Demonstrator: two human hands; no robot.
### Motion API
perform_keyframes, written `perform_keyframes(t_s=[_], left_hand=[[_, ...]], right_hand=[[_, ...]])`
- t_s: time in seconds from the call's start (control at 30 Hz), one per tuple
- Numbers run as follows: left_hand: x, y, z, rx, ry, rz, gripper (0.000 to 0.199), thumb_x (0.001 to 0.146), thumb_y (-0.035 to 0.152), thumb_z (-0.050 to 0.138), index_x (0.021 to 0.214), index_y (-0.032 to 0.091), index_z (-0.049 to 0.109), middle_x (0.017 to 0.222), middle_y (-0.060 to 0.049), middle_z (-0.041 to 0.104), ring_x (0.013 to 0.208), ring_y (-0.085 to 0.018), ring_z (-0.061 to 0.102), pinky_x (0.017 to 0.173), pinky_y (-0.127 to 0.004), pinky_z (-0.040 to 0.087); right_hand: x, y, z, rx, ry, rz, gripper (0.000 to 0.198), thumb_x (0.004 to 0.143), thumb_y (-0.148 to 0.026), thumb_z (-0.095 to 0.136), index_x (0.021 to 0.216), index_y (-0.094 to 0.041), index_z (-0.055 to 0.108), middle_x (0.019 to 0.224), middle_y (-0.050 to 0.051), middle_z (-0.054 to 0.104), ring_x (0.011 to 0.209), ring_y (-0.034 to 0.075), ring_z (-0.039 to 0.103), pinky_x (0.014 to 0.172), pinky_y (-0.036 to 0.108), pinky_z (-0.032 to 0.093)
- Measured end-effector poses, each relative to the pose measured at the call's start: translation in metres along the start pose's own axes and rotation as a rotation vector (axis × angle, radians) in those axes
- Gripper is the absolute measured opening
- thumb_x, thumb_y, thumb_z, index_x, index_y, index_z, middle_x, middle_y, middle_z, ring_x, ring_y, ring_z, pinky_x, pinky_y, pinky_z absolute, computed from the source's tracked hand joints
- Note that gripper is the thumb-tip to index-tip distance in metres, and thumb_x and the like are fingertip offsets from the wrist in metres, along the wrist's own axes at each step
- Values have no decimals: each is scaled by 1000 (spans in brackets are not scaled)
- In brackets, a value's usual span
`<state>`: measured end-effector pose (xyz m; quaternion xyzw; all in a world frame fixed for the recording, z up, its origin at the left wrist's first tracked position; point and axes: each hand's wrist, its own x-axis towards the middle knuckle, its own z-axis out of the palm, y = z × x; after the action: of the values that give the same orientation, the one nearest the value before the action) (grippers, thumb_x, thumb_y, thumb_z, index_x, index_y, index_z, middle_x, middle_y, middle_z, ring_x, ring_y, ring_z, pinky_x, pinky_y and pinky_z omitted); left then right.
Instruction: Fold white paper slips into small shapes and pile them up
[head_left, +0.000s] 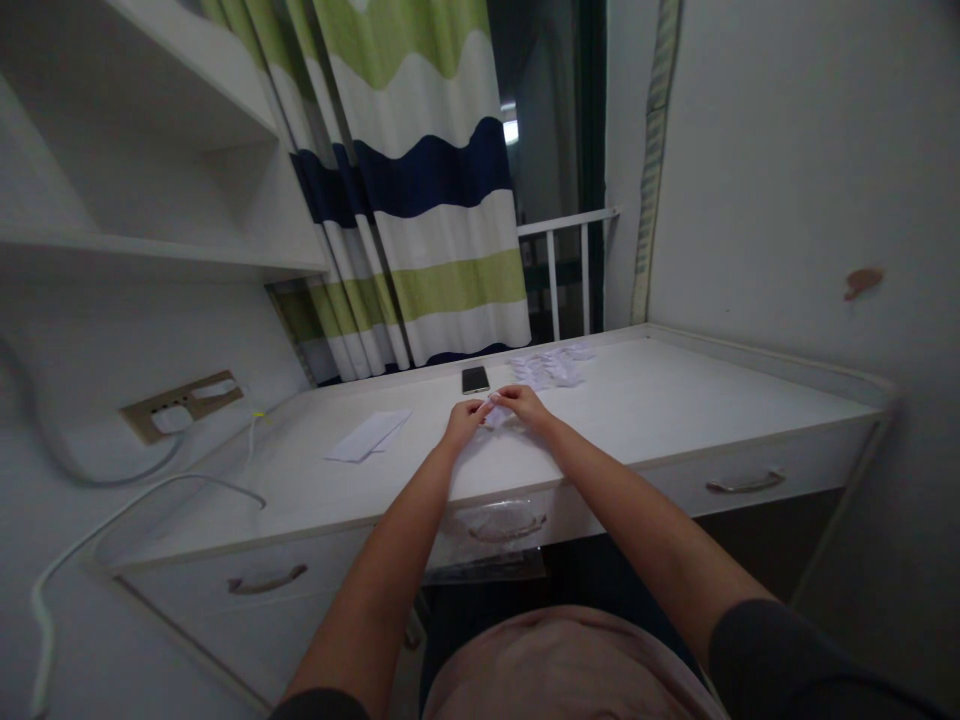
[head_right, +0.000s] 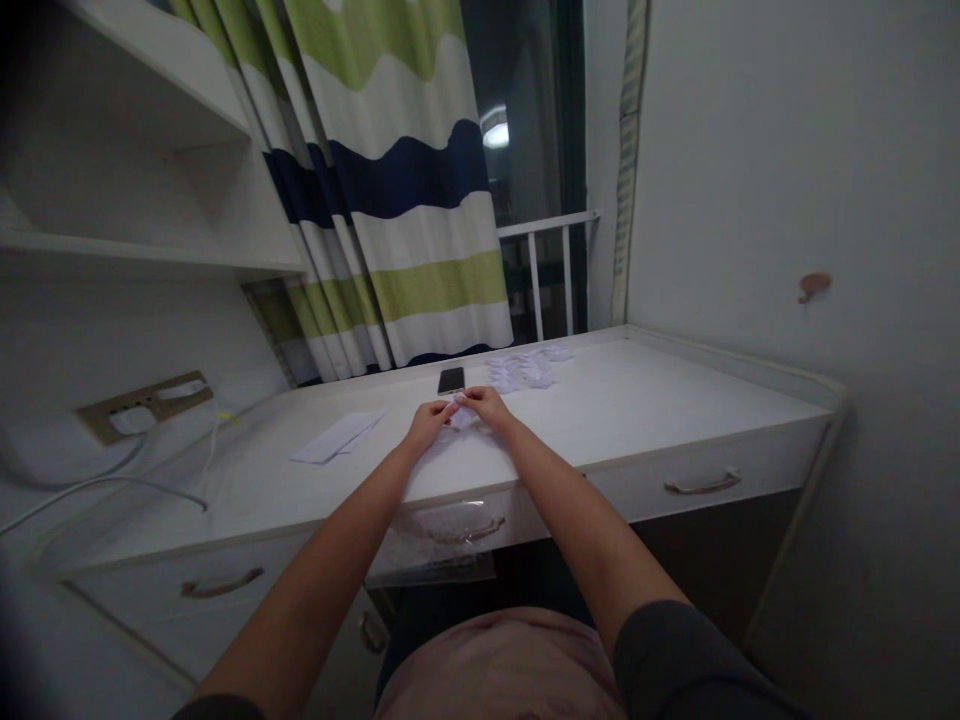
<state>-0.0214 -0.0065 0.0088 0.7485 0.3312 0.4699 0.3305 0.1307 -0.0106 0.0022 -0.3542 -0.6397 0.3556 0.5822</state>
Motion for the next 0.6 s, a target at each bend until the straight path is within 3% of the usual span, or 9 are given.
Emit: perform_keyframes(t_s=[0.33,0.43,0.6], left_hand=[[1,-5,2,-125,-39,-100,40,57,53,66,56,13,61,51,1,54,49,-9,47,52,-22,39],[1,-6,3,-193,-44,-139,40,54,51,69,64,12,64,56,0,58,52,-9,50,54,-22,42],[2,-5,2,-173,-12,-137,34,56,45,69,59,12,61,50,0,55,48,-9,49,52,-23,42]], right_hand=[[-1,-3,-2,-54,13,-7,32,59,-45,65,58,-14,61,49,-3,50,49,8,40,48,22,30],[-2,-4,-2,14,41,20,33,58,-46,65,58,-14,58,50,-3,49,48,8,40,48,22,30],[-1,-4,0,23,59,24,34,56,-48,64,61,-15,57,55,-2,52,53,10,43,51,24,33]])
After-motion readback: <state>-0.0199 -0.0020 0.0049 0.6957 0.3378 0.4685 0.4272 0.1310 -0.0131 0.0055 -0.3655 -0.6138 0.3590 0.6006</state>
